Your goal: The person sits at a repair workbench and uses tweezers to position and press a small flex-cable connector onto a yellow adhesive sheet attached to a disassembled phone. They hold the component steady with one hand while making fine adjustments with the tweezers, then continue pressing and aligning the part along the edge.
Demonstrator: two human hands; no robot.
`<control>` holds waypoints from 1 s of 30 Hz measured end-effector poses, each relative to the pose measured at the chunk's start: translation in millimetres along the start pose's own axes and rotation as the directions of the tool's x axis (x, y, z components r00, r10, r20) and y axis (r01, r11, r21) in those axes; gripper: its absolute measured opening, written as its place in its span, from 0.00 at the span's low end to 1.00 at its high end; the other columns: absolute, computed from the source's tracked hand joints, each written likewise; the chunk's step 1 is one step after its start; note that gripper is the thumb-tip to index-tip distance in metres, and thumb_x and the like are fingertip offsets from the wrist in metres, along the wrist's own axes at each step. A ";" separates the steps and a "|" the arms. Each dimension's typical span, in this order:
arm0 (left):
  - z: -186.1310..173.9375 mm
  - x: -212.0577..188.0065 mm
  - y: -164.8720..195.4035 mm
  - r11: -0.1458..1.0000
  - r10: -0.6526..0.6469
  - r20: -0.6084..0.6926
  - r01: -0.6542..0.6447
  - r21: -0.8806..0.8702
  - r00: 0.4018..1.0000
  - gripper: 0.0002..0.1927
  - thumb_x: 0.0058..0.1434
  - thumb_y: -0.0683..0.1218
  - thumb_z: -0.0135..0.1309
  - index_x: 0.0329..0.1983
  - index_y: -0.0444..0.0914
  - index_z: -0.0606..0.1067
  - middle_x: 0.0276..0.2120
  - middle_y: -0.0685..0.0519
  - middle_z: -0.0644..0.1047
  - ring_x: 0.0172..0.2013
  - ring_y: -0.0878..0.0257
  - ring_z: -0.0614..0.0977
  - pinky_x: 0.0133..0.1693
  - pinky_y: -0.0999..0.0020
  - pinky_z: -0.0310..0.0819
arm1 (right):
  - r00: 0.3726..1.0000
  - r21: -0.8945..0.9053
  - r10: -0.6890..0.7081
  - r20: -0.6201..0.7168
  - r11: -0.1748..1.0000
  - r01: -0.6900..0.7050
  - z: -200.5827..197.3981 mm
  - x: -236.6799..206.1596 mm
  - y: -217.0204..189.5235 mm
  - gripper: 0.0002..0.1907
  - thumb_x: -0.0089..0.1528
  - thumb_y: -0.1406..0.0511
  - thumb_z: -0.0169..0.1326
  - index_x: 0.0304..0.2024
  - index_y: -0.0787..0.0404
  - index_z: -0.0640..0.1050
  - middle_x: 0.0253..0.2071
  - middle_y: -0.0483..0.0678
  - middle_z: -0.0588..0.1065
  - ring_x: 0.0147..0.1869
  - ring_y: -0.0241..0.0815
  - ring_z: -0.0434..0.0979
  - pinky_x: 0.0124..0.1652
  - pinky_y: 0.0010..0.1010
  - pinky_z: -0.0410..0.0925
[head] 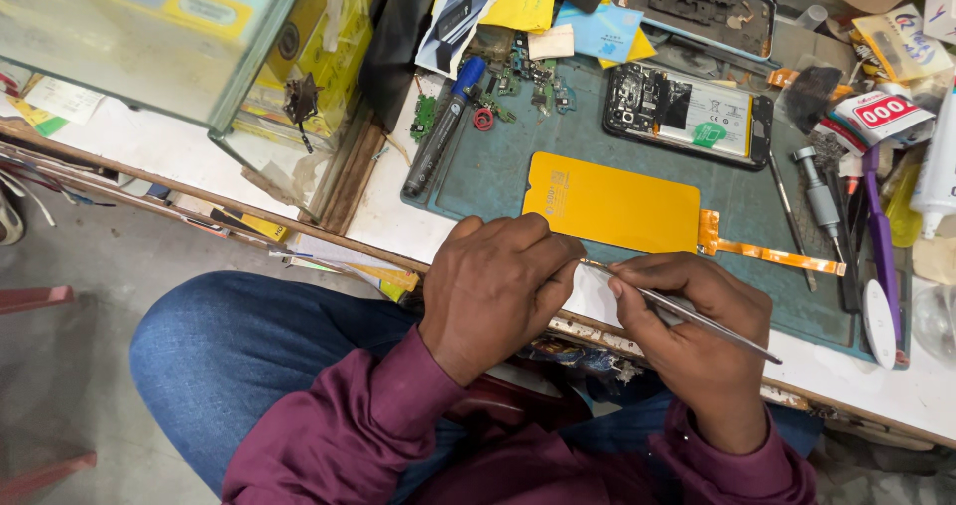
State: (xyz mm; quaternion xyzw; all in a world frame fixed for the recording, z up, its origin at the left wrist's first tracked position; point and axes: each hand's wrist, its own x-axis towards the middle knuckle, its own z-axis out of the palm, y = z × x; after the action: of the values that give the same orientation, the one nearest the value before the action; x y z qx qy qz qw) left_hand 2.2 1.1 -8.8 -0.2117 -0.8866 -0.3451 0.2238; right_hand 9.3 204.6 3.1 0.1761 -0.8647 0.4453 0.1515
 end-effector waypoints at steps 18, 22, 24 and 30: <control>-1.4 -0.8 -1.0 1.000 -0.003 -0.004 0.003 -0.017 1.000 0.05 0.60 0.46 0.62 0.38 0.43 0.81 0.28 0.55 0.74 0.32 0.57 0.80 0.36 0.59 0.65 | 1.000 -0.020 0.021 -0.007 1.000 -0.021 -0.9 -1.3 -2.9 0.07 0.59 0.74 0.65 0.38 0.68 0.80 0.39 0.51 0.82 0.42 0.38 0.85 0.43 0.25 0.75; -0.8 -0.6 -1.3 1.000 0.003 -0.011 -0.003 -0.019 1.000 0.04 0.59 0.46 0.62 0.37 0.43 0.81 0.29 0.55 0.74 0.32 0.57 0.80 0.36 0.59 0.65 | 1.000 0.009 0.029 -0.007 1.000 -0.029 -0.7 -1.7 -1.6 0.07 0.59 0.74 0.65 0.38 0.68 0.80 0.39 0.51 0.83 0.43 0.38 0.85 0.44 0.25 0.76; -0.6 -0.3 -1.3 1.000 -0.001 -0.003 0.001 -0.019 1.000 0.04 0.59 0.46 0.63 0.37 0.43 0.81 0.28 0.55 0.74 0.32 0.56 0.80 0.36 0.59 0.65 | 1.000 -0.005 0.014 -0.005 1.000 -0.014 -0.2 -1.7 -1.4 0.07 0.59 0.74 0.65 0.38 0.68 0.80 0.39 0.51 0.83 0.43 0.39 0.85 0.44 0.25 0.76; -0.4 -0.1 -1.4 1.000 -0.008 -0.001 0.008 -0.014 1.000 0.05 0.59 0.46 0.63 0.37 0.43 0.81 0.29 0.55 0.74 0.33 0.56 0.80 0.36 0.59 0.65 | 1.000 -0.011 -0.011 -0.002 1.000 0.011 1.0 -1.3 -1.1 0.07 0.59 0.74 0.65 0.38 0.68 0.80 0.39 0.51 0.83 0.44 0.40 0.86 0.44 0.26 0.77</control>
State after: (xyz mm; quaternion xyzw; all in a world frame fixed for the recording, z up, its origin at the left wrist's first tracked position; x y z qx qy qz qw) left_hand 1.6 -0.1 -9.3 -0.2095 -0.8849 -0.3524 0.2213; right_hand 10.9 203.4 2.8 0.1795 -0.8661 0.4398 0.1555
